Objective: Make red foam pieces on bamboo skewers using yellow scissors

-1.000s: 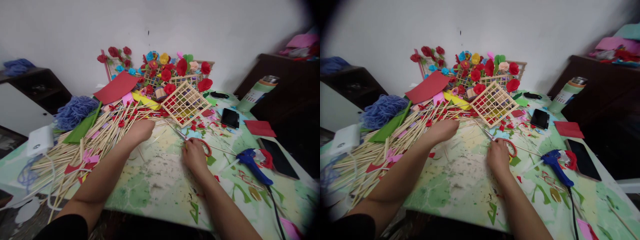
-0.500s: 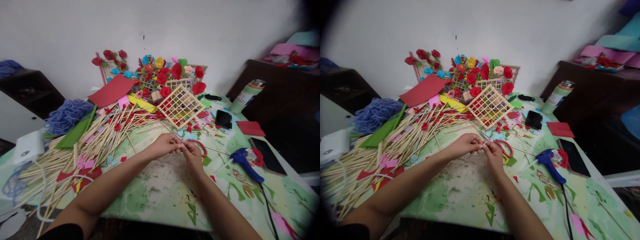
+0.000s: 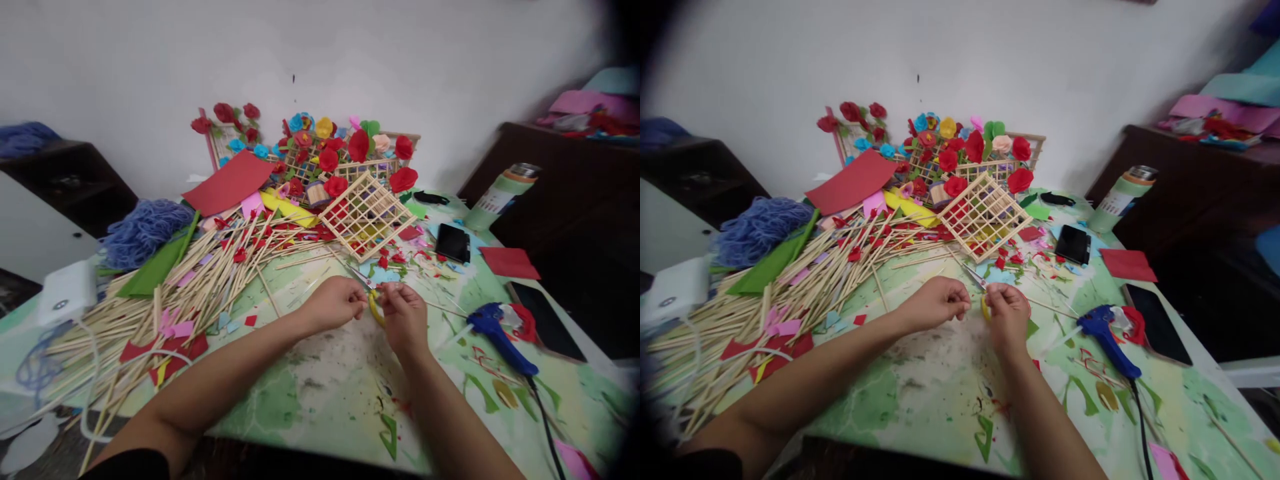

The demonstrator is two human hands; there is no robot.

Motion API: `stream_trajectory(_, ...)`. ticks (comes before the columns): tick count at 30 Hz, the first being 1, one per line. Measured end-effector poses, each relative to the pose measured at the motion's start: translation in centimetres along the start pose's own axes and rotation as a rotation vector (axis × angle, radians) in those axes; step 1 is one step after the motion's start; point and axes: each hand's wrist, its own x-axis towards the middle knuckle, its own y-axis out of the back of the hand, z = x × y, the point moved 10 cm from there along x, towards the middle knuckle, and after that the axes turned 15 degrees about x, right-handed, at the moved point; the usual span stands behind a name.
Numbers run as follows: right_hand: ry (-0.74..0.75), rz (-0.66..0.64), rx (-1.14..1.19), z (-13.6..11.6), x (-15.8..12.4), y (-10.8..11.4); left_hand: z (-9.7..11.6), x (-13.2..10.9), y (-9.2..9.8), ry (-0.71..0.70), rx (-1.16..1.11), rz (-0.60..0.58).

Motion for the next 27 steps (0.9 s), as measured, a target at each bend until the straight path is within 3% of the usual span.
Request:
stream_trajectory(6,0.043,0.078,0.201,-3.1,1.7,1.8,1.8,-0.9,-0.3,-0.048,0.040,-0.147)
stream_trajectory(11,0.079,0.184,0.268,-4.8,3.4,4.9,0.9,-1.7,2.2,-0.050,-0.121,-0.301)
stream_trajectory(13,0.173,0.226,0.119,-5.9,3.7,6.0,0.2,-1.7,5.2,-0.067,-0.241,-0.187)
stream_trajectory(15,0.270,0.234,-0.160,-6.6,3.4,5.9,-0.8,-1.6,9.2,-0.071,-0.406,0.061)
stream_trajectory(18,0.400,0.086,-0.748,-5.8,2.4,2.4,-2.6,-2.3,13.4,-0.055,-0.576,0.381)
stream_trajectory(21,0.482,-0.296,-1.198,-2.0,0.7,-3.8,-2.7,-2.9,14.8,-0.056,-0.594,0.519)
stream_trajectory(23,0.477,-0.536,-1.320,0.8,-0.5,-7.2,-2.0,-3.2,15.0,-0.089,-0.587,0.555)
stream_trajectory(27,0.415,-0.829,-1.436,5.3,-1.4,-11.4,-0.2,-4.2,15.4,-0.160,-0.569,0.613)
